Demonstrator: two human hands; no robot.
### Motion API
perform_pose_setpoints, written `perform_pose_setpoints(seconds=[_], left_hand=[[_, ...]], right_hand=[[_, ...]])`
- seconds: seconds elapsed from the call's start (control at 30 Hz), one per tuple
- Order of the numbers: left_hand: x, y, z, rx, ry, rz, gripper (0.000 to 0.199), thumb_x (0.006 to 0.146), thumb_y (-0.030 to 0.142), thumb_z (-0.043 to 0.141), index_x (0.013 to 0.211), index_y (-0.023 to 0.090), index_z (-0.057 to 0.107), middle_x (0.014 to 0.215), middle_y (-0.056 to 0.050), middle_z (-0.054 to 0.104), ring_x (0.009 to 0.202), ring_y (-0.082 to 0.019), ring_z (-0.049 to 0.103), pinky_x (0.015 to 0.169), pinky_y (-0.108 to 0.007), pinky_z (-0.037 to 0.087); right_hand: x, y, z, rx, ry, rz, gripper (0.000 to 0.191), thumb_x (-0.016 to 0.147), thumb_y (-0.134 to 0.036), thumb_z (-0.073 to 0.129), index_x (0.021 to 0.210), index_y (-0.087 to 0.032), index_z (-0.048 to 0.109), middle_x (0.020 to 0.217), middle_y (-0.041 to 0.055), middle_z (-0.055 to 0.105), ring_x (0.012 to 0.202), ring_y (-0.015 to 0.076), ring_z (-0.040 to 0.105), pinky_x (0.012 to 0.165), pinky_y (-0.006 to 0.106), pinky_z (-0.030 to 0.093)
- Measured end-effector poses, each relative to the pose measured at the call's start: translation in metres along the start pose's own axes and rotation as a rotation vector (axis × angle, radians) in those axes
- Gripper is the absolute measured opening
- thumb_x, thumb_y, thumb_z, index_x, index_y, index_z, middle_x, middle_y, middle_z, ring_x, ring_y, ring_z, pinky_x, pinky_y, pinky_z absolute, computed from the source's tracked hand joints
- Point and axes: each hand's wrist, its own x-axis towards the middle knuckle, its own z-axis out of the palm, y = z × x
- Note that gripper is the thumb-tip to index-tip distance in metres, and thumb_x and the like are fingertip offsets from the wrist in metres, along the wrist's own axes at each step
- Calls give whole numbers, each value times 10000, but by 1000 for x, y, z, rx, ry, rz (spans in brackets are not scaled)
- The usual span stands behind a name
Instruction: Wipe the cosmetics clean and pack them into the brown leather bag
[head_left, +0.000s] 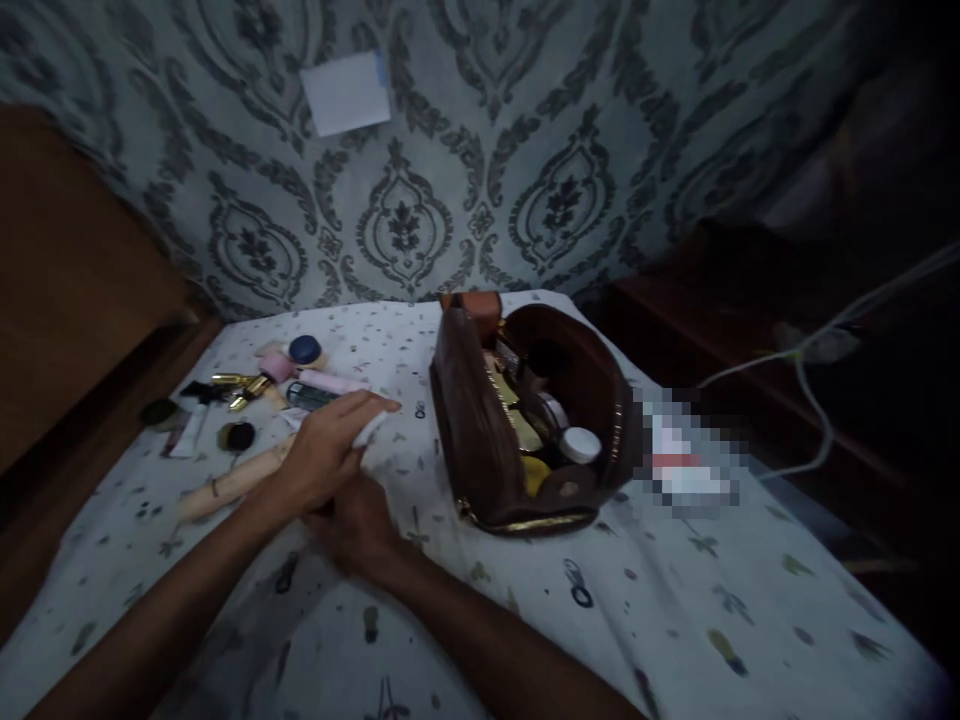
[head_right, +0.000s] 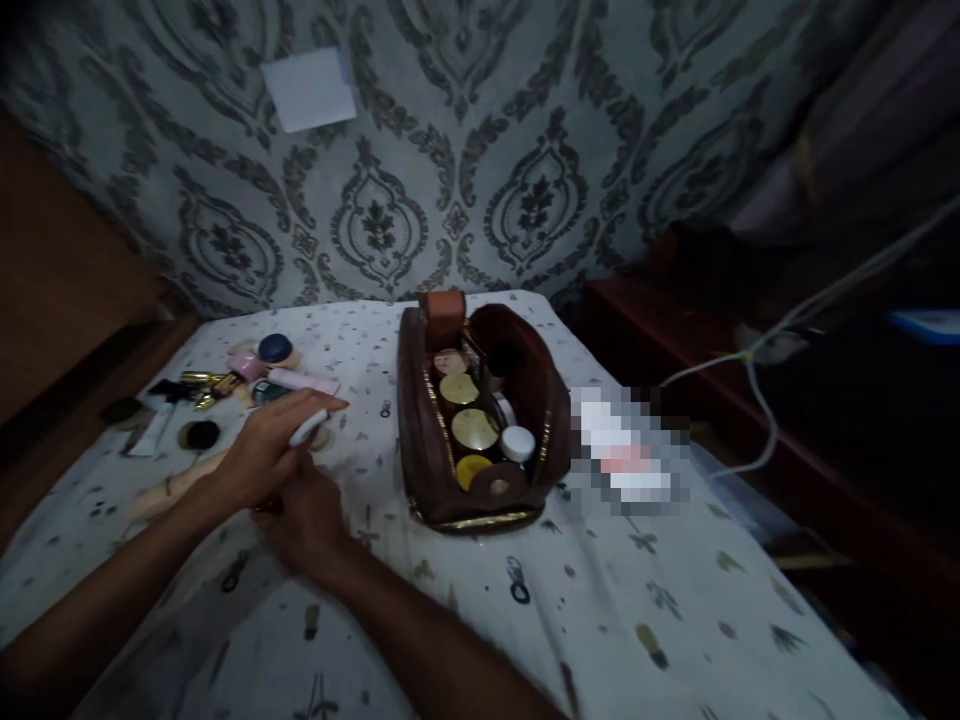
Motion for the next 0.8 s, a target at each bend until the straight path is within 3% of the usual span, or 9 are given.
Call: perform_pose_setpoints(seconds=[0.07,0.17,0.27,0.33,0.47,0.6,0.8], left_hand=[[-2,-40,-14,149,-21,-244,326,921,229,433,1159,183,650,1120,-86,698,1052,-234,647,919,-356,515],[5,-98,-38,374,-28,-545,347,948,376,447,1152,163,629,1105,-119,677,1071,-278,623,932,-375,482],[17,-140,-50,440,-64,-762,545,921,505,493,1354,175,514,1245,-153,611,1132,-313,603,924,-387,474],[24,-157,-49,416,-97,-819,662,898,561,514,1449,207,422,1306,-155,578,1167,-316,595,935,-386,469],[36,-175,-33,380,-138,-819,714,846,591,577,1455,250,425,1316,-150,577,1215,-346,576,964,-417,460],[43,-181,-19,366,-139,-808,605,806,481,638,1348,230,540,1291,-180,585,1195,-411,577,952,-497,457],[46,-173,-34,262,-11,-780,551,793,385,597,1298,169,556,1275,-177,606,1153,-367,593,937,-460,473]], right_hand=[[-2,-3,4,-28,-82,31,552,726,-240,764,1250,-237,588,1224,100,640,1003,287,675,855,430,571],[-3,-5,2,-60,-117,75,554,746,-192,724,1278,-184,566,1252,120,616,1115,297,634,943,439,537],[-2,-6,1,-36,-67,92,590,749,-157,709,1312,-164,535,1283,129,599,1162,295,606,975,444,518],[-1,-6,3,-12,-22,97,629,732,-129,708,1331,-177,519,1294,121,591,1169,289,599,984,444,513],[-1,1,9,5,46,86,614,735,-115,685,1324,-196,534,1262,111,592,1141,290,607,970,460,519],[-1,11,16,28,124,8,607,726,-99,676,1308,-220,552,1207,94,599,1098,273,614,943,437,532],[0,13,16,120,174,-9,607,710,-112,699,1294,-208,566,1128,80,599,963,225,620,874,381,544]])
